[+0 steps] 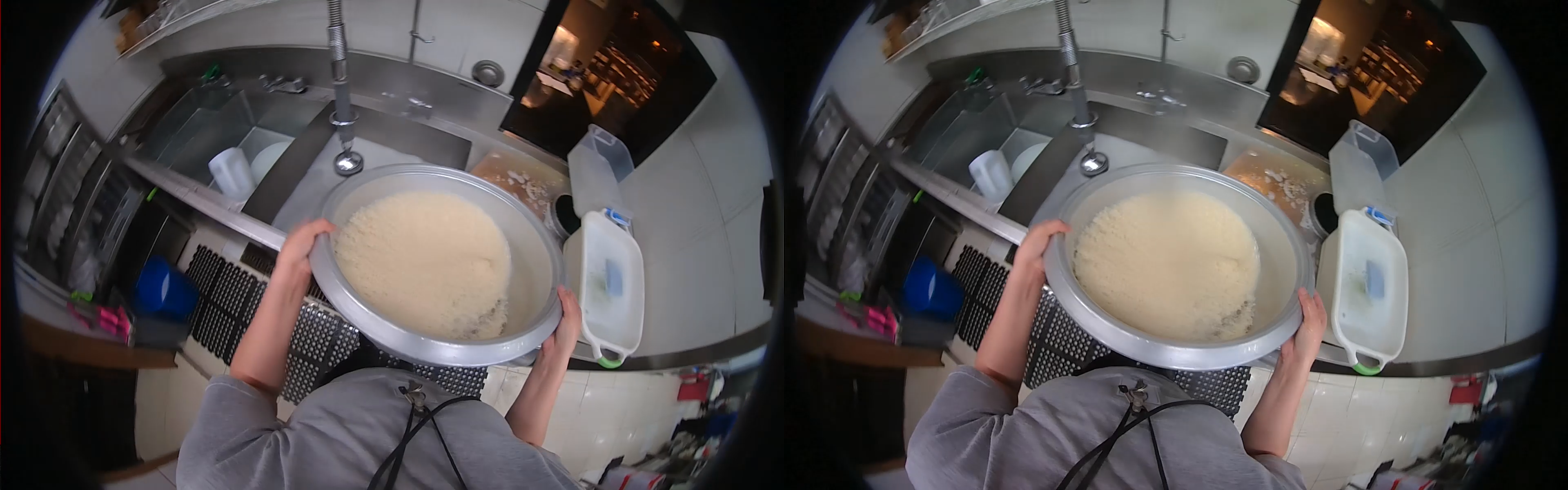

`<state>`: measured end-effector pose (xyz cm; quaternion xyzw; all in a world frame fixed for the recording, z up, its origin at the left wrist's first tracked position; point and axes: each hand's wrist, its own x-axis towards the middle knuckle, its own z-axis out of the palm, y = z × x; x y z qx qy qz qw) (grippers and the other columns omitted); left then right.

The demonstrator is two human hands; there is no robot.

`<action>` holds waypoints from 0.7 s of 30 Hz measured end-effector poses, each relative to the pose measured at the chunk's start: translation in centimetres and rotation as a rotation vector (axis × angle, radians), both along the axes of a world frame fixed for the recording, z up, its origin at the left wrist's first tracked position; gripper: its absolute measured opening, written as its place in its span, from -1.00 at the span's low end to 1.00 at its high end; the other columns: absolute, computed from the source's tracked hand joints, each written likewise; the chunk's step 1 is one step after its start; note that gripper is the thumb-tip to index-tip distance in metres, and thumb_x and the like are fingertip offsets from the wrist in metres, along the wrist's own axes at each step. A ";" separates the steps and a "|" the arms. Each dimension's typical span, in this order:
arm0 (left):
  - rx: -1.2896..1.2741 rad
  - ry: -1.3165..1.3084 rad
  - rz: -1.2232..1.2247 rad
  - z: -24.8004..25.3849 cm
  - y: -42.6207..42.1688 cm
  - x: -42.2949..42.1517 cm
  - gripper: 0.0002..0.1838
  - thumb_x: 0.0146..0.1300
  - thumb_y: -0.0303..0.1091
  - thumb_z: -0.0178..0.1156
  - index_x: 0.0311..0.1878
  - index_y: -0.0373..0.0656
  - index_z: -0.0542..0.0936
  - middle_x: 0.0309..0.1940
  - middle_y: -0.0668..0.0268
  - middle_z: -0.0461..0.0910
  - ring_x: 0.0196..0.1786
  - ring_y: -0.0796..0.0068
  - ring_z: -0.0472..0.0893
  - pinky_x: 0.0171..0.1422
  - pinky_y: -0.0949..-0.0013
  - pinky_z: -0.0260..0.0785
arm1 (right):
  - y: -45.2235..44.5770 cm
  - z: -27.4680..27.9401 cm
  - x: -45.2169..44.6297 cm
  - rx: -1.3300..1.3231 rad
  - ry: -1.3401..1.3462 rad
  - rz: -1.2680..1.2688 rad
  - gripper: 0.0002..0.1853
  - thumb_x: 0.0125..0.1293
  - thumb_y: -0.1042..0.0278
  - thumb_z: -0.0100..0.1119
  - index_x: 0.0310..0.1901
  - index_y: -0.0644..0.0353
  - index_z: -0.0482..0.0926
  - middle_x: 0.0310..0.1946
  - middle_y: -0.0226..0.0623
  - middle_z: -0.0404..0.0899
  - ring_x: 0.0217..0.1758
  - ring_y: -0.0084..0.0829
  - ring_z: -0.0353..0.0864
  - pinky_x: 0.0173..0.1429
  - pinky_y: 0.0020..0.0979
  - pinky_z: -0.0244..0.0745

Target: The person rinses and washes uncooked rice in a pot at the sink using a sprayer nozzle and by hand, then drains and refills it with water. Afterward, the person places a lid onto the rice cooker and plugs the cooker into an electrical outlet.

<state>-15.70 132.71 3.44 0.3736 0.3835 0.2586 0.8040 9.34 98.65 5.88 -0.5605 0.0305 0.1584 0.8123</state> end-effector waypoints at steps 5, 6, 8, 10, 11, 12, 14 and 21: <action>0.186 0.123 0.270 5.1 -4.5 -6.6 -0.61 -0.09 -0.51 0.11 -0.12 -0.45 0.38 -0.34 0.13 0.48 -0.33 0.37 0.52 -0.23 0.36 0.41 | 1.2 -1.9 -2.1 0.121 0.109 0.346 -0.59 0.14 0.43 0.10 0.00 0.42 0.29 -0.11 -0.10 0.46 -0.09 -0.34 0.49 0.00 -0.42 0.39; 0.193 0.131 0.304 5.4 -5.2 -8.3 -0.61 -0.09 -0.51 0.11 -0.12 -0.45 0.38 -0.34 0.13 0.48 -0.33 0.37 0.52 -0.23 0.36 0.41 | 2.0 -1.5 -3.4 0.129 0.088 0.408 -0.61 0.15 0.46 0.08 0.00 0.41 0.29 -0.11 -0.11 0.46 -0.08 -0.37 0.49 0.00 -0.42 0.39; 0.214 0.120 0.368 5.7 -6.2 -12.4 -0.63 -0.08 -0.49 0.09 -0.12 -0.39 0.40 -0.35 0.16 0.49 -0.35 0.39 0.51 -0.25 0.39 0.40 | 3.4 -1.3 -5.5 0.143 0.074 0.492 -0.63 0.17 0.48 0.06 0.01 0.39 0.29 -0.11 -0.12 0.47 -0.08 -0.39 0.49 0.00 -0.43 0.39; 0.234 0.145 0.428 4.9 -6.7 -16.0 -0.63 -0.09 -0.48 0.08 -0.12 -0.34 0.42 -0.37 0.19 0.49 -0.38 0.41 0.51 -0.28 0.42 0.40 | 5.4 -1.1 -7.0 0.134 0.031 0.637 -0.63 0.17 0.53 0.03 0.03 0.36 0.27 -0.09 -0.12 0.46 -0.07 -0.41 0.48 0.03 -0.44 0.37; 0.239 0.135 0.484 4.4 -7.0 -17.7 -0.64 -0.09 -0.48 0.07 -0.13 -0.34 0.43 -0.39 0.20 0.49 -0.40 0.43 0.51 -0.29 0.43 0.39 | 6.2 -0.9 -7.8 0.152 0.059 0.702 -0.60 0.16 0.55 0.03 0.05 0.34 0.24 -0.10 -0.14 0.46 -0.07 -0.43 0.47 0.05 -0.44 0.35; 0.240 0.126 0.536 3.8 -7.3 -19.3 -0.64 -0.10 -0.48 0.06 -0.14 -0.34 0.43 -0.41 0.21 0.49 -0.41 0.45 0.51 -0.30 0.44 0.39 | 7.0 -1.1 -8.7 0.152 0.061 0.719 -0.60 0.16 0.55 0.03 0.05 0.34 0.24 -0.10 -0.14 0.46 -0.07 -0.43 0.47 0.05 -0.44 0.35; 0.250 0.173 0.582 2.1 -7.2 -22.6 -0.65 -0.10 -0.48 0.04 -0.14 -0.33 0.44 -0.43 0.24 0.49 -0.45 0.47 0.50 -0.32 0.46 0.39 | 9.1 -2.0 -10.6 0.111 0.019 0.819 -0.58 0.17 0.55 0.04 0.07 0.35 0.21 -0.10 -0.15 0.45 -0.07 -0.43 0.47 0.05 -0.44 0.35; 0.317 0.118 0.775 -2.6 2.6 -29.6 -0.70 -0.11 -0.48 0.04 -0.21 -0.28 0.44 -0.42 0.25 0.48 -0.40 0.44 0.49 -0.27 0.43 0.39 | 26.4 -2.8 -15.5 -0.037 -0.114 0.738 -0.50 -0.04 0.51 0.05 0.01 0.40 0.24 -0.17 -0.10 0.44 -0.14 -0.32 0.45 -0.05 -0.37 0.37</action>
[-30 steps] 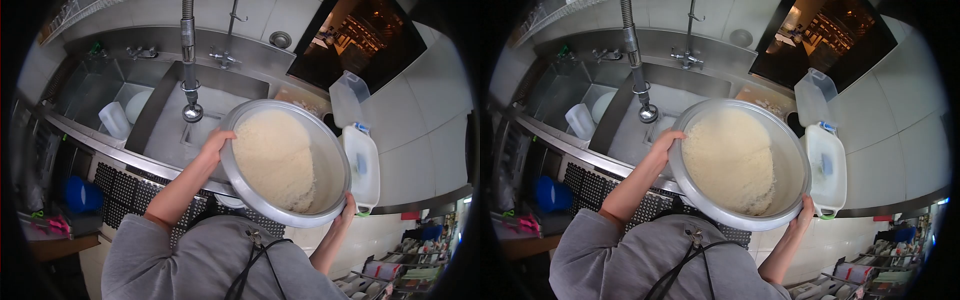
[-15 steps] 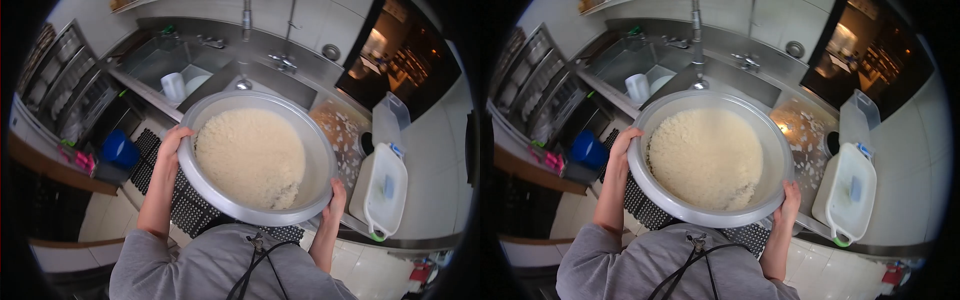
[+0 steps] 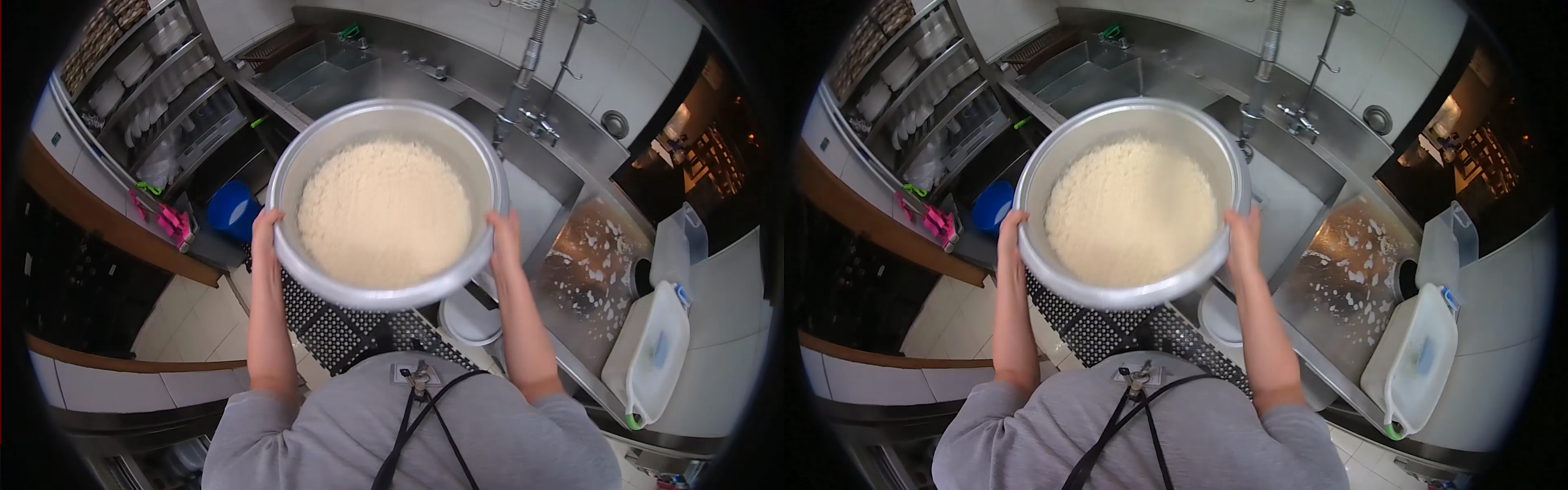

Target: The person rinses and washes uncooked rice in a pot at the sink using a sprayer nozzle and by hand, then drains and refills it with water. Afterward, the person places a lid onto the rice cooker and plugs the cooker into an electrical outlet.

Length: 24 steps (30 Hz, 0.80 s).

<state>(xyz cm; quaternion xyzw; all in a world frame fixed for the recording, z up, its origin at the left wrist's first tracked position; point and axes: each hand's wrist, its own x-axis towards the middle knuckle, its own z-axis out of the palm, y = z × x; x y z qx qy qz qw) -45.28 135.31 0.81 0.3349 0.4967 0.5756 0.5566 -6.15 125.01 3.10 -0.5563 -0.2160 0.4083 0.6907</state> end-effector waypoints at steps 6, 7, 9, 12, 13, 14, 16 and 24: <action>-0.029 0.078 0.048 2.2 2.9 -1.1 -0.70 -0.15 -0.51 0.03 -0.24 -0.34 0.43 -0.42 0.22 0.49 -0.38 0.40 0.52 -0.27 0.42 0.38 | 5.1 -2.0 -0.7 -0.057 -0.042 0.073 -0.47 -0.10 0.51 0.04 0.01 0.44 0.26 -0.22 -0.10 0.45 -0.23 -0.30 0.47 -0.11 -0.36 0.38; -0.045 0.056 0.041 2.2 2.1 -1.4 -0.68 -0.15 -0.53 0.02 -0.22 -0.36 0.43 -0.42 0.21 0.49 -0.36 0.38 0.53 -0.25 0.41 0.39 | 3.7 -1.3 -1.7 -0.050 -0.015 0.058 -0.46 -0.10 0.51 0.04 0.01 0.44 0.26 -0.21 -0.10 0.45 -0.23 -0.30 0.48 -0.12 -0.37 0.38; -0.016 0.043 -0.023 1.9 2.9 -2.1 -0.58 -0.17 -0.52 0.02 -0.11 -0.39 0.42 -0.41 0.20 0.49 -0.37 0.38 0.53 -0.27 0.43 0.39 | 3.9 0.0 -2.8 -0.036 0.009 0.052 -0.46 -0.11 0.52 0.05 0.02 0.43 0.26 -0.20 -0.09 0.45 -0.22 -0.30 0.48 -0.12 -0.37 0.39; -0.055 0.111 -0.062 2.1 7.3 -2.3 -0.61 -0.18 -0.52 0.03 -0.16 -0.34 0.44 -0.43 0.24 0.47 -0.42 0.44 0.49 -0.33 0.45 0.35 | 5.8 -0.5 -2.6 -0.076 -0.009 0.023 -0.42 -0.13 0.51 0.05 0.04 0.45 0.24 -0.22 -0.10 0.44 -0.20 -0.28 0.47 -0.11 -0.35 0.41; -0.064 0.102 -0.084 2.1 9.5 -2.3 -0.62 -0.19 -0.52 0.03 -0.17 -0.33 0.44 -0.44 0.25 0.46 -0.44 0.46 0.48 -0.35 0.46 0.34 | 7.0 -0.5 -2.9 -0.084 -0.010 0.031 -0.42 -0.13 0.51 0.05 0.04 0.45 0.24 -0.22 -0.10 0.44 -0.20 -0.28 0.47 -0.11 -0.35 0.41; -0.055 0.100 -0.098 1.8 11.9 -2.3 -0.66 -0.15 -0.50 0.06 -0.19 -0.32 0.44 -0.44 0.25 0.47 -0.42 0.45 0.49 -0.33 0.45 0.35 | 8.4 -0.3 -3.1 -0.083 0.002 -0.021 -0.41 -0.13 0.50 0.05 0.04 0.44 0.22 -0.21 -0.09 0.43 -0.18 -0.28 0.47 -0.10 -0.35 0.41; -0.045 0.096 -0.105 1.7 14.1 -2.2 -0.69 -0.11 -0.49 0.10 -0.20 -0.31 0.44 -0.43 0.25 0.47 -0.41 0.43 0.50 -0.31 0.44 0.37 | 9.5 -0.9 -3.4 -0.080 0.012 -0.067 -0.40 -0.13 0.49 0.06 0.05 0.43 0.21 -0.20 -0.09 0.43 -0.17 -0.28 0.46 -0.09 -0.35 0.40; 0.085 -0.033 0.125 3.0 3.4 4.6 -0.59 -0.03 -0.53 0.18 -0.07 -0.34 0.31 -0.26 0.17 0.46 -0.26 0.40 0.51 -0.17 0.37 0.40 | 6.6 -0.3 -6.2 0.139 0.163 0.066 -0.60 0.09 0.42 0.18 -0.05 0.29 0.29 -0.18 -0.19 0.43 -0.14 -0.38 0.45 -0.07 -0.41 0.37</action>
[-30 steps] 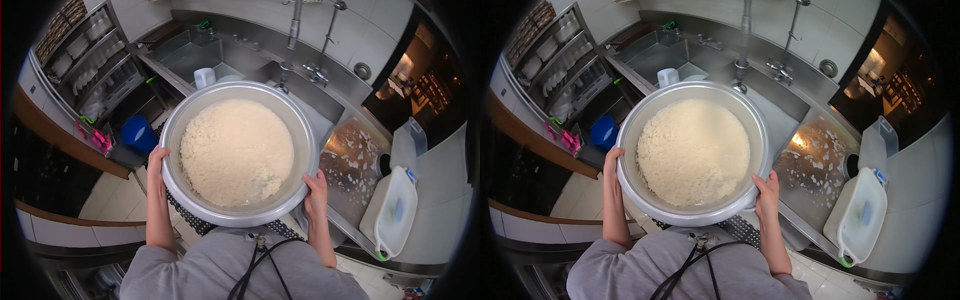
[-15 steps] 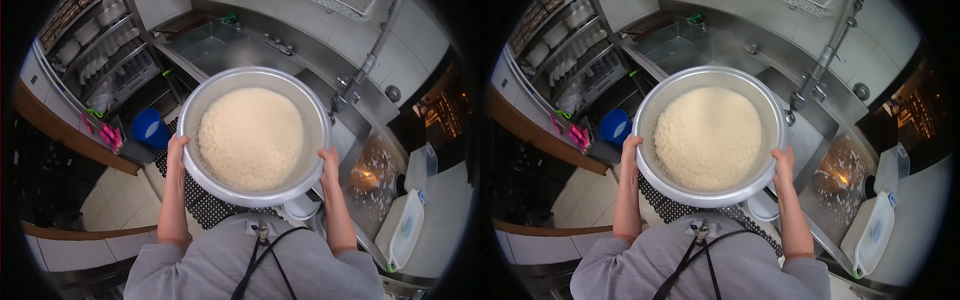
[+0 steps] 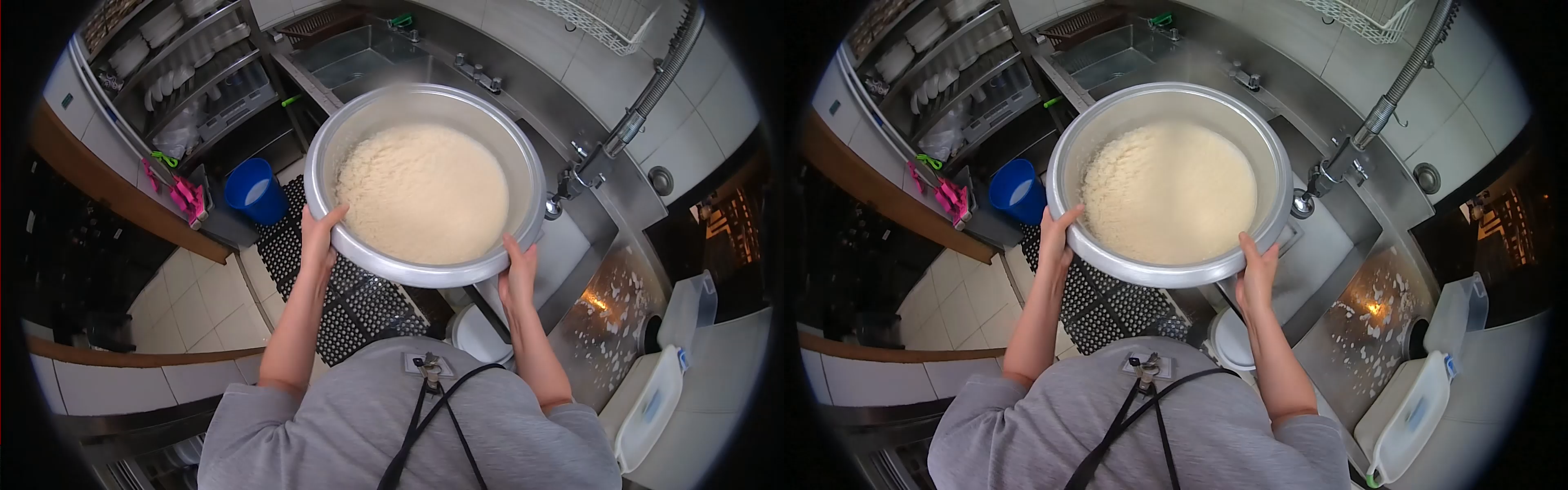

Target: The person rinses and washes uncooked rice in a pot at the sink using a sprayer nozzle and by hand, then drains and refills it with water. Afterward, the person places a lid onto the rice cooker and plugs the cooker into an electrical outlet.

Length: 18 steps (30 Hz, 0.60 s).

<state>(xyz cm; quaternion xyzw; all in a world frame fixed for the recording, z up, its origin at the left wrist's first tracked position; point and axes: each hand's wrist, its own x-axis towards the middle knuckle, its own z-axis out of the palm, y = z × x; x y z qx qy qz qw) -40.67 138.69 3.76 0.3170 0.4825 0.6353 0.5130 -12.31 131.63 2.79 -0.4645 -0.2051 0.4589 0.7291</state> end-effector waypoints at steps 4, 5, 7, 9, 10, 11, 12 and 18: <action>-0.024 0.039 0.051 0.1 0.0 0.3 -0.57 -0.14 -0.61 0.12 -0.10 -0.34 0.30 -0.30 0.20 0.44 -0.31 0.41 0.49 -0.21 0.40 0.40 | 1.0 -2.6 11.5 -0.316 -0.749 0.230 -0.49 0.07 0.24 0.27 0.00 0.26 0.30 -0.08 -0.21 0.40 -0.05 -0.40 0.40 -0.01 -0.46 0.32; -0.049 0.067 0.047 0.3 0.2 0.2 -0.57 -0.17 -0.62 0.10 -0.12 -0.33 0.31 -0.31 0.21 0.43 -0.33 0.41 0.49 -0.22 0.41 0.39 | 2.2 -3.9 14.5 -0.140 -1.068 -0.056 -0.46 0.06 0.21 0.28 0.03 0.25 0.30 -0.06 -0.22 0.39 -0.04 -0.42 0.39 0.00 -0.47 0.30; -0.043 0.060 0.069 0.2 0.6 0.3 -0.57 -0.20 -0.62 0.09 -0.14 -0.33 0.31 -0.34 0.21 0.43 -0.36 0.42 0.48 -0.27 0.43 0.38 | 5.4 -0.2 17.1 -0.049 -1.225 -0.438 -0.38 0.03 0.21 0.32 0.08 0.25 0.29 -0.08 -0.25 0.39 -0.03 -0.45 0.37 0.01 -0.46 0.28; -0.084 0.106 0.082 0.5 0.6 0.7 -0.56 -0.21 -0.61 0.08 -0.14 -0.33 0.31 -0.36 0.22 0.42 -0.39 0.44 0.46 -0.30 0.43 0.37 | 9.3 2.3 17.8 0.165 -1.307 -0.483 -0.33 0.00 0.24 0.34 0.12 0.25 0.26 -0.16 -0.29 0.42 -0.09 -0.50 0.40 -0.05 -0.48 0.31; -0.093 0.119 0.106 0.4 0.9 0.8 -0.57 -0.21 -0.60 0.07 -0.14 -0.33 0.32 -0.38 0.23 0.42 -0.41 0.44 0.44 -0.31 0.43 0.35 | 10.9 3.3 17.4 0.174 -1.304 -0.476 -0.33 0.00 0.24 0.34 0.12 0.25 0.26 -0.16 -0.29 0.42 -0.09 -0.50 0.40 -0.05 -0.48 0.31; -0.089 0.119 0.115 0.4 0.9 0.9 -0.57 -0.21 -0.60 0.07 -0.14 -0.33 0.32 -0.38 0.23 0.42 -0.41 0.44 0.44 -0.31 0.43 0.35 | 12.3 4.2 16.5 0.192 -1.111 -0.342 -0.36 0.00 0.27 0.35 0.10 0.26 0.28 -0.22 -0.31 0.44 -0.15 -0.51 0.43 -0.10 -0.49 0.33; -0.092 0.134 0.128 0.5 1.0 1.0 -0.57 -0.22 -0.60 0.06 -0.14 -0.34 0.33 -0.38 0.22 0.42 -0.41 0.43 0.44 -0.30 0.43 0.35 | 13.5 4.8 16.1 0.206 -0.915 -0.212 -0.40 0.00 0.29 0.35 0.07 0.26 0.31 -0.29 -0.33 0.46 -0.22 -0.53 0.47 -0.14 -0.50 0.36; -0.105 0.135 0.180 0.0 0.7 1.1 -0.59 -0.22 -0.57 0.01 -0.15 -0.32 0.36 -0.37 0.23 0.42 -0.37 0.43 0.43 -0.27 0.44 0.33 | 16.3 8.7 16.3 0.320 -0.760 -0.253 -0.80 0.09 0.40 0.25 -0.30 0.30 0.50 -0.52 -0.42 0.48 -0.48 -0.63 0.46 -0.33 -0.61 0.35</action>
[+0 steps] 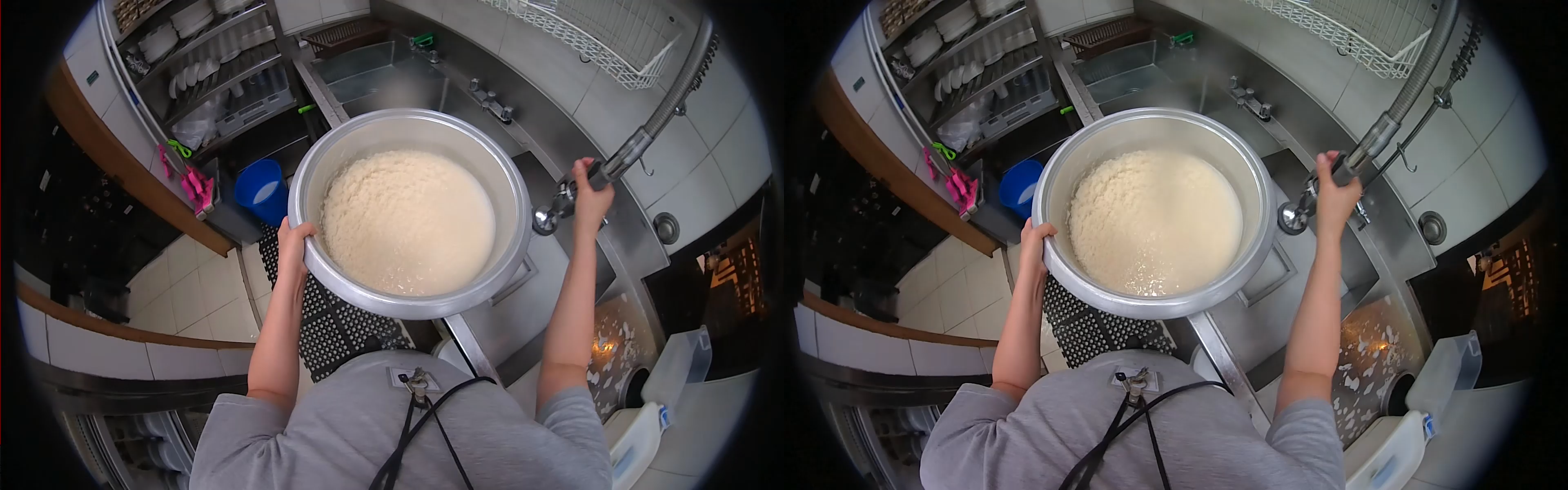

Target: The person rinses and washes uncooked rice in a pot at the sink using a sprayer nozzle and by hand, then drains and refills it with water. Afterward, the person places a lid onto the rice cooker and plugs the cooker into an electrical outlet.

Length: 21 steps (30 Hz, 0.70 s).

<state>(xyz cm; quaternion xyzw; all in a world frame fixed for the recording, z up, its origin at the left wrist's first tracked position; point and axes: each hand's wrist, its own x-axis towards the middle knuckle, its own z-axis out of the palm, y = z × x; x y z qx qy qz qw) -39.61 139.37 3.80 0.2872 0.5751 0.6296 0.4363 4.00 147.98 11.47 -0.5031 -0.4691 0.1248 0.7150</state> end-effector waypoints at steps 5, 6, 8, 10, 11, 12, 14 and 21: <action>-0.003 -0.016 0.000 -0.7 -0.2 -0.4 -0.56 -0.23 -0.56 0.00 -0.12 -0.35 0.35 -0.33 0.20 0.44 -0.33 0.39 0.46 -0.22 0.43 0.34 | -2.6 8.0 -2.2 0.140 -0.086 -0.035 -0.86 0.15 0.41 0.20 -0.38 0.31 0.50 -0.59 -0.43 0.47 -0.51 -0.65 0.45 -0.38 -0.63 0.31; 0.004 -0.024 -0.003 -0.5 -0.2 -0.3 -0.55 -0.23 -0.56 0.00 -0.12 -0.35 0.34 -0.32 0.20 0.44 -0.32 0.39 0.46 -0.21 0.43 0.34 | -3.1 9.0 -2.9 0.191 -0.126 -0.038 -0.84 0.15 0.39 0.20 -0.39 0.31 0.50 -0.62 -0.42 0.46 -0.53 -0.65 0.45 -0.39 -0.62 0.31; 0.014 -0.036 -0.009 -0.2 -0.2 -0.1 -0.55 -0.23 -0.55 0.00 -0.12 -0.35 0.34 -0.32 0.20 0.44 -0.31 0.38 0.47 -0.19 0.43 0.34 | -4.0 10.9 -4.5 0.278 -0.157 -0.008 -0.81 0.16 0.35 0.20 -0.41 0.31 0.48 -0.65 -0.40 0.45 -0.57 -0.63 0.42 -0.43 -0.61 0.29; 0.041 0.000 -0.007 0.1 -0.1 0.1 -0.55 -0.23 -0.55 0.01 -0.12 -0.34 0.34 -0.31 0.19 0.44 -0.31 0.38 0.47 -0.19 0.42 0.35 | -4.0 11.8 -5.8 0.357 -0.088 0.074 -0.80 0.16 0.34 0.20 -0.42 0.31 0.47 -0.66 -0.38 0.44 -0.59 -0.61 0.41 -0.43 -0.60 0.30; 0.045 -0.007 -0.009 0.0 -0.1 0.0 -0.55 -0.23 -0.55 0.01 -0.12 -0.34 0.34 -0.31 0.19 0.44 -0.31 0.38 0.47 -0.19 0.42 0.35 | -4.1 12.3 -6.6 0.429 -0.015 0.165 -0.80 0.17 0.34 0.20 -0.43 0.30 0.46 -0.67 -0.37 0.43 -0.60 -0.60 0.40 -0.43 -0.59 0.31; 0.052 -0.020 -0.015 0.0 -0.1 -0.1 -0.55 -0.23 -0.56 0.01 -0.12 -0.34 0.34 -0.31 0.18 0.44 -0.31 0.38 0.47 -0.19 0.42 0.35 | -4.5 12.7 -7.8 0.458 0.023 0.220 -0.78 0.17 0.34 0.20 -0.47 0.27 0.42 -0.69 -0.35 0.41 -0.63 -0.57 0.39 -0.46 -0.57 0.31; 0.056 -0.033 -0.015 -0.4 -0.3 -0.3 -0.55 -0.22 -0.57 0.01 -0.12 -0.35 0.34 -0.30 0.18 0.45 -0.31 0.38 0.48 -0.19 0.42 0.36 | -4.5 12.3 -9.3 0.460 0.053 0.269 -0.77 0.17 0.34 0.20 -0.49 0.26 0.40 -0.70 -0.35 0.40 -0.65 -0.57 0.37 -0.47 -0.56 0.31; 0.078 -0.042 -0.003 -0.5 -0.3 -0.1 -0.56 -0.21 -0.57 0.01 -0.11 -0.35 0.35 -0.30 0.20 0.46 -0.29 0.39 0.47 -0.16 0.43 0.34 | -0.8 9.7 -12.9 0.466 0.199 0.368 -0.75 0.15 0.36 0.22 -0.54 0.23 0.36 -0.75 -0.38 0.33 -0.70 -0.59 0.32 -0.52 -0.54 0.33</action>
